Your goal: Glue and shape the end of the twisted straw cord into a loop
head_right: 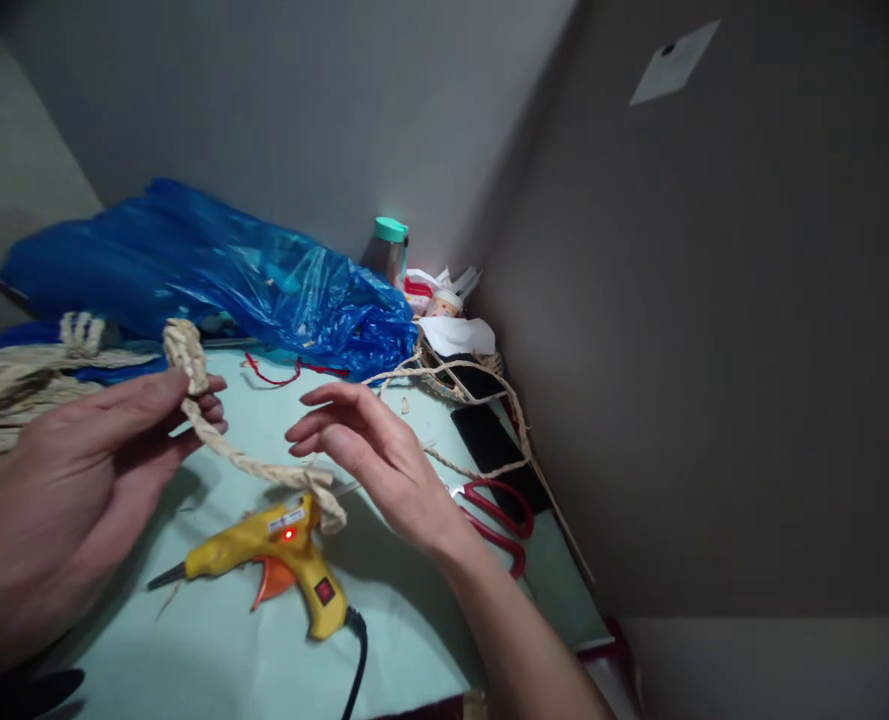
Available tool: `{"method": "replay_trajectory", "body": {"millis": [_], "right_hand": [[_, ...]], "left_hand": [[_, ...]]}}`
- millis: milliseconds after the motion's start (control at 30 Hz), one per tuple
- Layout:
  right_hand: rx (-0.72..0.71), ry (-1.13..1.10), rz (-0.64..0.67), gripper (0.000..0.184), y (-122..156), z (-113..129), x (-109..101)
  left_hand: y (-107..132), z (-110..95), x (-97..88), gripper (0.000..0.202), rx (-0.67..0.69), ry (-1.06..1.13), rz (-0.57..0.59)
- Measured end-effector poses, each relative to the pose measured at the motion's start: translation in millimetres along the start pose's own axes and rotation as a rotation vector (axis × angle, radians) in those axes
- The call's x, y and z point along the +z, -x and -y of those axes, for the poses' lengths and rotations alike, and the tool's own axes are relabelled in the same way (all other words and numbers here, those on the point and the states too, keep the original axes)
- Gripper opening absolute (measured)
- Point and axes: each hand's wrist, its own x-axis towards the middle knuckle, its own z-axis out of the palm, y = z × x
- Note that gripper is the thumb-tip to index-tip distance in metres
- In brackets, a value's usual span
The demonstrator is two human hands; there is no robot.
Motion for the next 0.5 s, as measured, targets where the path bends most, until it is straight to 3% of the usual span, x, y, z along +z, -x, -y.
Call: {"method": "replay_trajectory", "body": {"millis": [167, 367, 500], "right_hand": [[0.004, 0.077, 0.034, 0.055, 8, 2, 10], [-0.16, 0.421, -0.189, 0.036, 13, -5, 14], [-0.38, 0.744, -0.148, 0.033, 10, 1, 10]], "left_hand": [[-4, -13, -2.9, 0.022, 0.101, 0.089, -0.101], [-11, -8, -6.7, 0.013, 0.145, 0.083, -0.07], [-13, -5, -10.5, 0.011, 0.161, 0.069, -0.065]]}}
